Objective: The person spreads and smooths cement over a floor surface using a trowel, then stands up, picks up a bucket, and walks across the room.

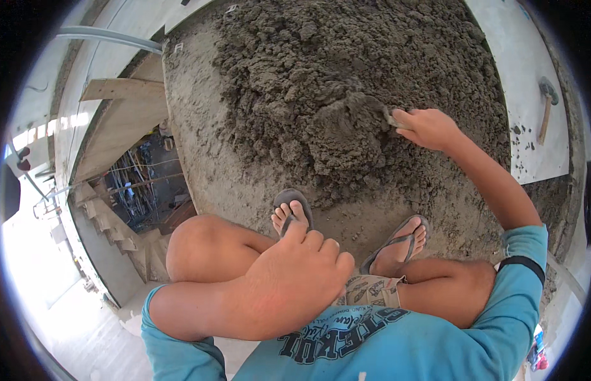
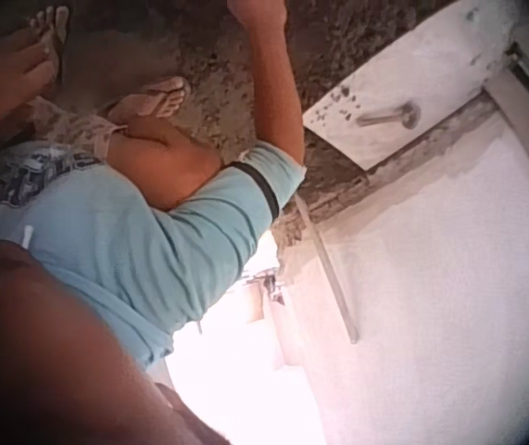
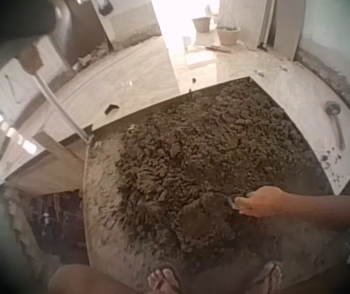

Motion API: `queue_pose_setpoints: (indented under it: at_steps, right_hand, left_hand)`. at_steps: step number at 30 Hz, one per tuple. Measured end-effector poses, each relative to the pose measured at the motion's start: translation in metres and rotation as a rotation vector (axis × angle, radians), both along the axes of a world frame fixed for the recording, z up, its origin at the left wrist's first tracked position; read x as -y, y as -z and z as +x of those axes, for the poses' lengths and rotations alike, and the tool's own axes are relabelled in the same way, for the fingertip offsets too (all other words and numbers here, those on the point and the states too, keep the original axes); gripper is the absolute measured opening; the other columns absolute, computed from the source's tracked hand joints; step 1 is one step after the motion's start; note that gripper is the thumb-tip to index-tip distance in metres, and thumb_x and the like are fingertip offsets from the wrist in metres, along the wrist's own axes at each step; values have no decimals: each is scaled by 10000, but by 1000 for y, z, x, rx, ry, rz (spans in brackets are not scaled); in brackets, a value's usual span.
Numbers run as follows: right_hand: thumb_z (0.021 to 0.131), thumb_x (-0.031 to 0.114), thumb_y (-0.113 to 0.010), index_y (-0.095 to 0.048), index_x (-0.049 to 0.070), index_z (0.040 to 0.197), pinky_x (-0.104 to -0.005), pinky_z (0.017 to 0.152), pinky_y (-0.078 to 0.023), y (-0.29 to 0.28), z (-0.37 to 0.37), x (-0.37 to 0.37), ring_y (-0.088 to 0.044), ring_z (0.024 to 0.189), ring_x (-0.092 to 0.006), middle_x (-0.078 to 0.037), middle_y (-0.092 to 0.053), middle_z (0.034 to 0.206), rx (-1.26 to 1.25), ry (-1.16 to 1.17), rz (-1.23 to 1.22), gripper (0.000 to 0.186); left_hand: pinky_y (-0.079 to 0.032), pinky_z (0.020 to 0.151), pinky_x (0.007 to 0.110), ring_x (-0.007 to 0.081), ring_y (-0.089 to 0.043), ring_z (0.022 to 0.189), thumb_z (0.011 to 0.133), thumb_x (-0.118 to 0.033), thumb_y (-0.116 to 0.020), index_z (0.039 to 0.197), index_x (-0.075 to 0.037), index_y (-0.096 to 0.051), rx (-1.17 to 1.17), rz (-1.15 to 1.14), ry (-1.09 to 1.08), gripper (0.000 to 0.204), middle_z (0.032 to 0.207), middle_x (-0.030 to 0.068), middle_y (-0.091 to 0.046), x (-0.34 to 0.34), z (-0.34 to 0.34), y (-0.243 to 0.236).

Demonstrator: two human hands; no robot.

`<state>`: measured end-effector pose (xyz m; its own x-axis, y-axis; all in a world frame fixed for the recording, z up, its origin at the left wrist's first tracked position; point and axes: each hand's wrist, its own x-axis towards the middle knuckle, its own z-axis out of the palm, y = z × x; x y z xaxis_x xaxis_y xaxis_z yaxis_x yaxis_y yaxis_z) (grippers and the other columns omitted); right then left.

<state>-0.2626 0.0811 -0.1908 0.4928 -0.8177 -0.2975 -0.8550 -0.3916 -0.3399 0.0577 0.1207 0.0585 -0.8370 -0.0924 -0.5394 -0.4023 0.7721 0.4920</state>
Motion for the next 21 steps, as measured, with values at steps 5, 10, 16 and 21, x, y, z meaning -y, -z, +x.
queue_pose_setpoints:
  at_steps: [5, 10, 16, 21]
  right_hand:
    - [938, 311, -561, -468, 163, 1175, -439, 557, -524, -30, -18, 41, -637, 668, -323, -120, -618, 821, -34, 13, -353, 294]
    - [915, 169, -559, -519, 184, 1195, -388, 515, -542, -32, 52, 111, -653, 694, -278, -113, -606, 885, -58, 34, -567, 283]
    - [847, 56, -584, -497, 111, 1199, -393, 525, -548, -1, 107, 78, -658, 718, -296, -128, -580, 920, -9, -103, -374, 367]
    - [838, 44, -583, -471, 128, 1213, -401, 526, -543, -17, 57, 28, -652, 702, -290, -114, -561, 906, -50, -187, -226, 401]
  left_hand:
    - [-440, 885, 420, 299, -590, 881, 835, -306, -631, 823, -22, -548, 14, -45, 7, 296, 838, 143, -594, -6, -2, 4]
    - [-444, 853, 419, 301, -592, 870, 829, -311, -637, 832, -25, -543, -6, -34, 49, 301, 821, 133, -588, -10, -10, 5]
    - [-449, 828, 395, 282, -601, 860, 835, -315, -644, 864, -29, -550, -27, -81, 1, 303, 820, 116, -592, 0, -8, 4]
    - [-450, 802, 372, 274, -604, 860, 838, -307, -651, 872, -28, -557, -79, -17, -20, 296, 821, 110, -592, 0, -6, 6]
